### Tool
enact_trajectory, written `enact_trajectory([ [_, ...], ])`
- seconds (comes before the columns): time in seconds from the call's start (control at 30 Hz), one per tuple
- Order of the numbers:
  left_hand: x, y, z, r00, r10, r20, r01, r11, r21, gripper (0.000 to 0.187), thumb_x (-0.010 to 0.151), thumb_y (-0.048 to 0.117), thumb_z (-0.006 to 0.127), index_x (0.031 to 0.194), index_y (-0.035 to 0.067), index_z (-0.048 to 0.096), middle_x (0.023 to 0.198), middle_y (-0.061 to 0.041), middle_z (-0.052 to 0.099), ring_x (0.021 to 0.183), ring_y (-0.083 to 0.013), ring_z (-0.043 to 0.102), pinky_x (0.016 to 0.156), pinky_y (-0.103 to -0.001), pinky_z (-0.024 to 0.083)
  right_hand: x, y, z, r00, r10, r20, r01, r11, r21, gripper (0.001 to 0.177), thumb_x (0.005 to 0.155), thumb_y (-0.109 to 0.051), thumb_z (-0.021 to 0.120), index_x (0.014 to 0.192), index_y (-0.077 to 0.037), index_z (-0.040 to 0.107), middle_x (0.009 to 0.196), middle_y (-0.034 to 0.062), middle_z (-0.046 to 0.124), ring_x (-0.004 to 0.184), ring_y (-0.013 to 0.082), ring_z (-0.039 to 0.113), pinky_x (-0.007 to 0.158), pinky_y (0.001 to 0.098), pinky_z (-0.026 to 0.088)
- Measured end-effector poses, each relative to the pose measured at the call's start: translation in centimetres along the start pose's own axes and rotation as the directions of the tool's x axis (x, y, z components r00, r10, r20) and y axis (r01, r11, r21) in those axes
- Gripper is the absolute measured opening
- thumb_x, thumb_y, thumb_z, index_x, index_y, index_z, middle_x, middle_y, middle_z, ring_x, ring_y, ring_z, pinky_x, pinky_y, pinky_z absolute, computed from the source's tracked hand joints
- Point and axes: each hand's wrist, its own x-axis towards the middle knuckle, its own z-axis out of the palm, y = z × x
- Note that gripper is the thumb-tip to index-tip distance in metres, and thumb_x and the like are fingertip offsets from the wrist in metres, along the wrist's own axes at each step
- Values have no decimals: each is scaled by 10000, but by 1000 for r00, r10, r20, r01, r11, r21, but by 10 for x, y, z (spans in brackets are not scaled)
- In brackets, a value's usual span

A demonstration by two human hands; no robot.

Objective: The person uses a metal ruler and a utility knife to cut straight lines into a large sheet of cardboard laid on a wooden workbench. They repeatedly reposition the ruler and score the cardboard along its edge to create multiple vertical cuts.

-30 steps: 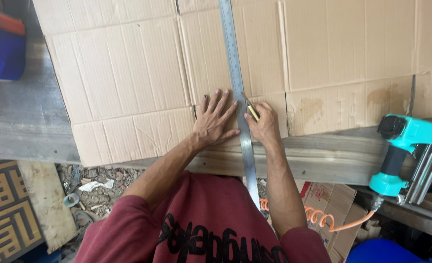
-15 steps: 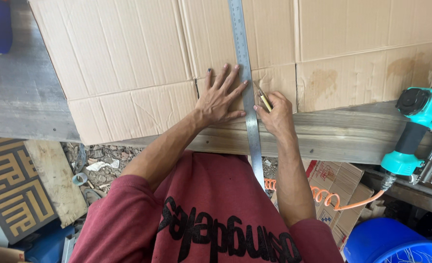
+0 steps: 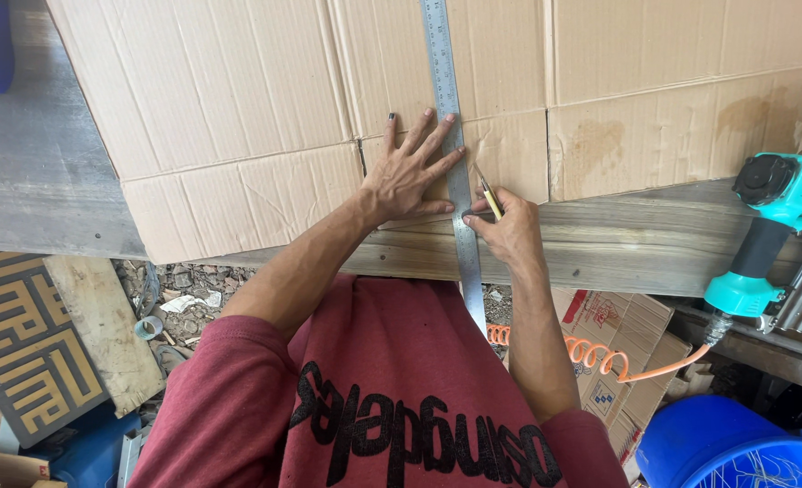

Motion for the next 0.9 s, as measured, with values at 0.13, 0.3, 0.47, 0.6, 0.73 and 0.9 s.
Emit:
enact_trajectory([
  [0.13,-2,2,-2,1000,5,12,-5,1000,8,921,880,836,494,1627,338,288,1724,-132,46,1571,-434,62,1146,-815,159,-1,5,4,1000,3,3,-3,1000,27,220,725,-76,841,929,-60,759,1151,164,759,1182,361,679,903,365,532],
  [0.3,-1,-2,2,1000,24,5,-24,1000,13,926,873,821,523,1613,302,321,1723,-128,61,1569,-427,73,1134,-823,165,-1,0,4,1000,21,4,-21,999,37,219,720,-69,844,924,-80,767,1127,141,769,1169,332,692,883,348,538],
  [0.47,-1,-3,-1,999,38,25,-39,999,21,917,886,817,506,1610,283,328,1723,-131,53,1570,-421,55,1137,-822,159,-7,-10,1,1000,15,15,-16,999,37,226,717,-43,844,924,-53,754,1191,177,750,1204,380,668,948,395,527],
  [0.6,-3,-7,2,997,66,30,-67,997,35,940,876,847,476,1604,271,326,1719,-146,54,1570,-423,55,1134,-819,179,-7,-1,1,1000,13,-11,-13,1000,2,248,708,-47,857,929,-63,745,1210,160,745,1212,367,666,961,394,526],
  [0.73,-3,-9,1,996,82,47,-85,995,50,930,888,854,443,1603,273,322,1719,-150,44,1570,-424,39,1136,-819,182,-10,-2,2,999,32,-37,-33,999,-27,246,707,-72,866,928,-87,759,1198,136,751,1199,352,671,949,384,535],
  [0.9,-7,-11,-2,995,94,35,-96,994,60,871,905,826,458,1547,241,402,1712,-163,87,1571,-419,73,1151,-785,204,-13,-8,7,997,76,-10,-76,997,3,315,712,-74,850,1018,-92,777,1037,108,790,1157,327,695,989,386,519],
])
